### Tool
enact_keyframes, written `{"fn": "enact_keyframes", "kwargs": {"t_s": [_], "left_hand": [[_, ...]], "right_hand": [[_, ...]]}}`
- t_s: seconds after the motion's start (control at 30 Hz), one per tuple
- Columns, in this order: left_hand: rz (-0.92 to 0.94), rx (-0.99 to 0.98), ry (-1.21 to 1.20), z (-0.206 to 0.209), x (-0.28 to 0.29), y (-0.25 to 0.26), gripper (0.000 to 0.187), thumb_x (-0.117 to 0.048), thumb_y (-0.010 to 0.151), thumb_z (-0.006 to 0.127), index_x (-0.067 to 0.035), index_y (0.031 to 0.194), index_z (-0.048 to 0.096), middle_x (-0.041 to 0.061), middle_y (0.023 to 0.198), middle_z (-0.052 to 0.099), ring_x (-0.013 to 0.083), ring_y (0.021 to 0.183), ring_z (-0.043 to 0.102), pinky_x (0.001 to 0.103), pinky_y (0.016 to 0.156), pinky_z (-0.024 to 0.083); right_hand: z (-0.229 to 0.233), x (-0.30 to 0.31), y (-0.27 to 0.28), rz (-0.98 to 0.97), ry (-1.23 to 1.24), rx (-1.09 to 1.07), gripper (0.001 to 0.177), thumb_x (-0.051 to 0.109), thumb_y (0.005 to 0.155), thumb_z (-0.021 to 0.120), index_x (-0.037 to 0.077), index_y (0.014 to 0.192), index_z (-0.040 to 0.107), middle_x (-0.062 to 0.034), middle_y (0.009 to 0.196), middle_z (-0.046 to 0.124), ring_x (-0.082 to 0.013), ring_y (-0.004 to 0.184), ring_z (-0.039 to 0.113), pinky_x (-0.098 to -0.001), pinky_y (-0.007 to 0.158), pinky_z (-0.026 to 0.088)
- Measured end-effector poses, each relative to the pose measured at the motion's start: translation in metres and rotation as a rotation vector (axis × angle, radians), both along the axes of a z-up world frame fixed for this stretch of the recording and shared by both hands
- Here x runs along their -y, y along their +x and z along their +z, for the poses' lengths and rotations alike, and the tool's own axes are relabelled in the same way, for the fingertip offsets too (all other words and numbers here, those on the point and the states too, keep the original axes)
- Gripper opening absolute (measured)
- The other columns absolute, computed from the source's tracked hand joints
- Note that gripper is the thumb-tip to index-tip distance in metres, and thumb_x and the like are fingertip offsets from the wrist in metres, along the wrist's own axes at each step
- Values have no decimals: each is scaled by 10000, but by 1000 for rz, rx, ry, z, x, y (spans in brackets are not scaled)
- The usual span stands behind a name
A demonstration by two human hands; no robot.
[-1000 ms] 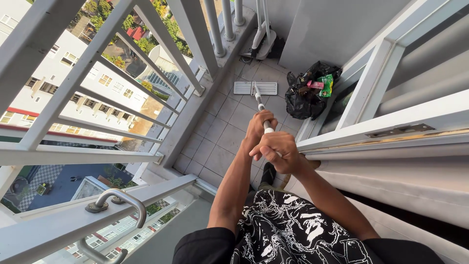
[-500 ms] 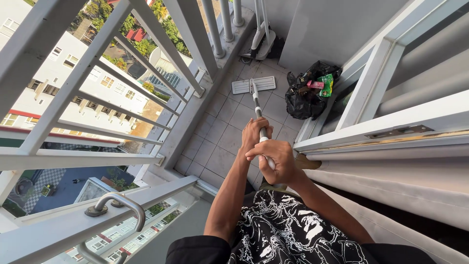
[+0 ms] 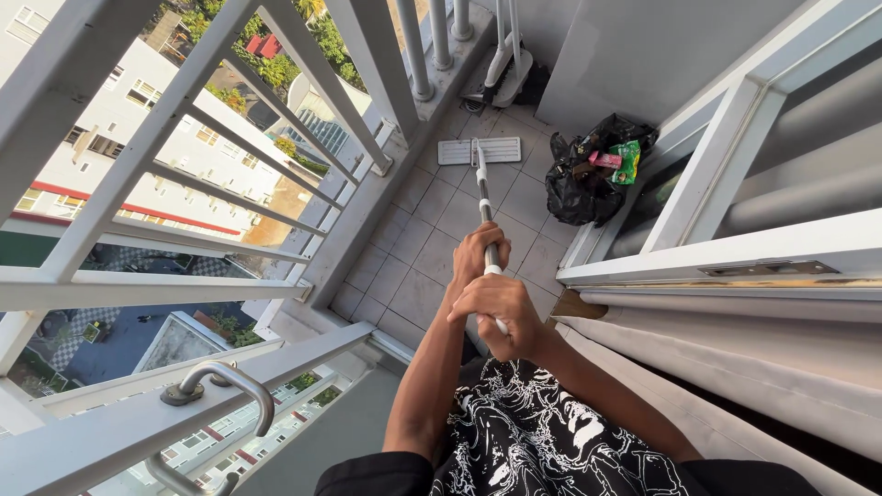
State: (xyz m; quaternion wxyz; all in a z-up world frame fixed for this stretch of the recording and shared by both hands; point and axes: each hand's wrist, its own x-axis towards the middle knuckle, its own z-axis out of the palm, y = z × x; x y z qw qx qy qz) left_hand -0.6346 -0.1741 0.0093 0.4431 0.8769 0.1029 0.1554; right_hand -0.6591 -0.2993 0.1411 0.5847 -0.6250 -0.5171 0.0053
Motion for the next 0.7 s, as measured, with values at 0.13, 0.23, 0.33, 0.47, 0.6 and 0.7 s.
{"fn": "enact_keyframes", "kwargs": {"t_s": [0.13,0.23,0.33,0.47,0.6,0.7], "left_hand": [[-31,-117,-11,-18,-10,21,176,-191,886,656,-79,763,599,5,885,648,253,737,660,418,553,467],[-46,-125,-30,-24,-11,26,142,-197,882,649,-94,792,613,0,947,651,252,778,660,413,560,473],[-34,-137,-10,-28,-8,26,153,-209,879,653,-89,794,609,8,983,660,275,811,659,431,560,473],[-34,-56,10,-22,4,15,175,-227,856,687,-94,768,614,12,923,667,300,891,673,445,615,493],[10,-72,57,1,17,-3,193,-238,843,698,-88,752,618,23,867,655,310,757,652,444,793,504],[32,-169,81,30,24,-16,200,-242,846,684,-87,736,623,33,826,637,309,740,635,439,790,504]], "right_hand": [[-16,-2,6,-53,-58,-40,260,63,785,483,42,877,726,-104,843,726,-270,836,710,-402,831,563],[-22,1,11,-62,-35,-19,255,43,795,471,26,892,707,-120,847,707,-300,852,697,-418,873,569],[-22,6,13,-56,-14,-2,266,31,811,459,28,916,704,-110,865,724,-287,854,695,-442,941,571],[-12,18,6,-75,-134,-70,292,36,764,464,27,884,730,-86,752,731,-231,736,708,-361,758,590],[27,25,-1,-20,-70,-141,318,43,798,450,10,949,729,-100,811,756,-184,701,734,-316,689,611],[56,30,-1,71,6,-229,287,41,787,466,-15,922,714,-109,769,738,-139,584,689,-287,570,579]]}}
